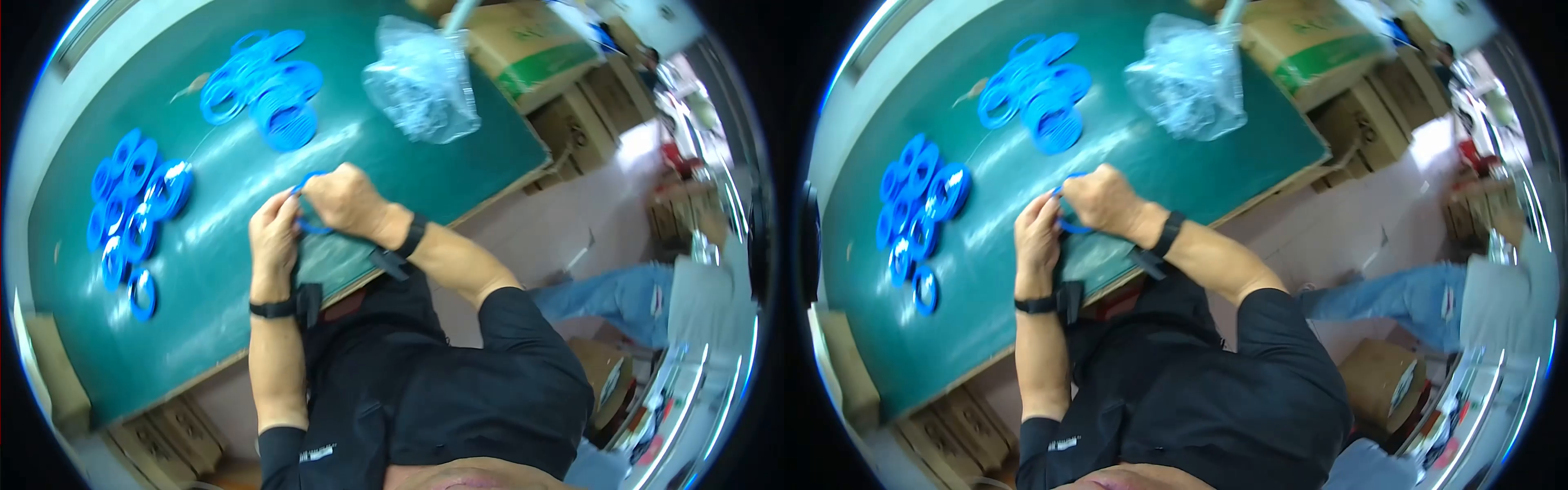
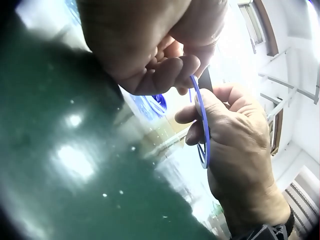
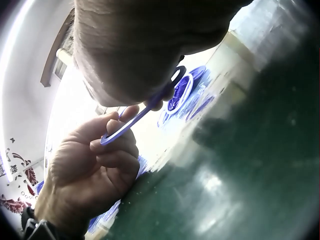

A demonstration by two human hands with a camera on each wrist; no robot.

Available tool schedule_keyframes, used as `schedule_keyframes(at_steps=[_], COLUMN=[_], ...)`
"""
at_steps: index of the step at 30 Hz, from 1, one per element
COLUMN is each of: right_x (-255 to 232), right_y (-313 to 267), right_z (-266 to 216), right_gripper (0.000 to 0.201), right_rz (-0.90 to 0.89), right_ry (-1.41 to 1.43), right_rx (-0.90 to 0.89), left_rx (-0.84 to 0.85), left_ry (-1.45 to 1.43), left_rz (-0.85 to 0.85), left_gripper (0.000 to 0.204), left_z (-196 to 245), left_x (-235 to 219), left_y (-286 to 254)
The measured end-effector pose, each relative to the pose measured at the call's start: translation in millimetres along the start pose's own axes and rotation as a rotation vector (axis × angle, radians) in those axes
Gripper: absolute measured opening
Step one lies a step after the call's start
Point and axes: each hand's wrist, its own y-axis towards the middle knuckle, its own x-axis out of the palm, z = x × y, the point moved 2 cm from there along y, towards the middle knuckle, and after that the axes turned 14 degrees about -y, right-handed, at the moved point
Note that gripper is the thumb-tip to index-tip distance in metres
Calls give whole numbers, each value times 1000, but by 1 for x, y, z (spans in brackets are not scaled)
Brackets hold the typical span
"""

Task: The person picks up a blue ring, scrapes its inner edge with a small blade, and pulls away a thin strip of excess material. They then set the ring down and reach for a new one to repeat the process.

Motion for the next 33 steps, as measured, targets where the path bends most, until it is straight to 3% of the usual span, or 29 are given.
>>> schedule_keyframes(at_steps=[5,9,14,16,17,22,33], right_x=[1,3,-2,8,4,-1,1], right_y=[-4,-9,-4,-9,-6,-2,-2], right_z=[0,1,6,10,8,5,5], right_gripper=[9,8,4,4,8,22,16], right_rz=[11,23,150,122,130,30,27], right_ry=[-24,41,-5,-17,-6,122,58], right_rx=[42,103,148,85,125,232,154], left_rx=[-2,-10,-3,0,1,51,51], left_ry=[30,-14,42,122,140,167,214], left_rz=[38,-33,19,-17,9,-78,-92], left_gripper=[26,24,25,29,29,27,25], left_z=[-5,-6,-7,-14,-2,-4,0], left_x=[-7,-8,-2,-17,7,2,10], left_y=[7,5,7,13,0,1,-4])
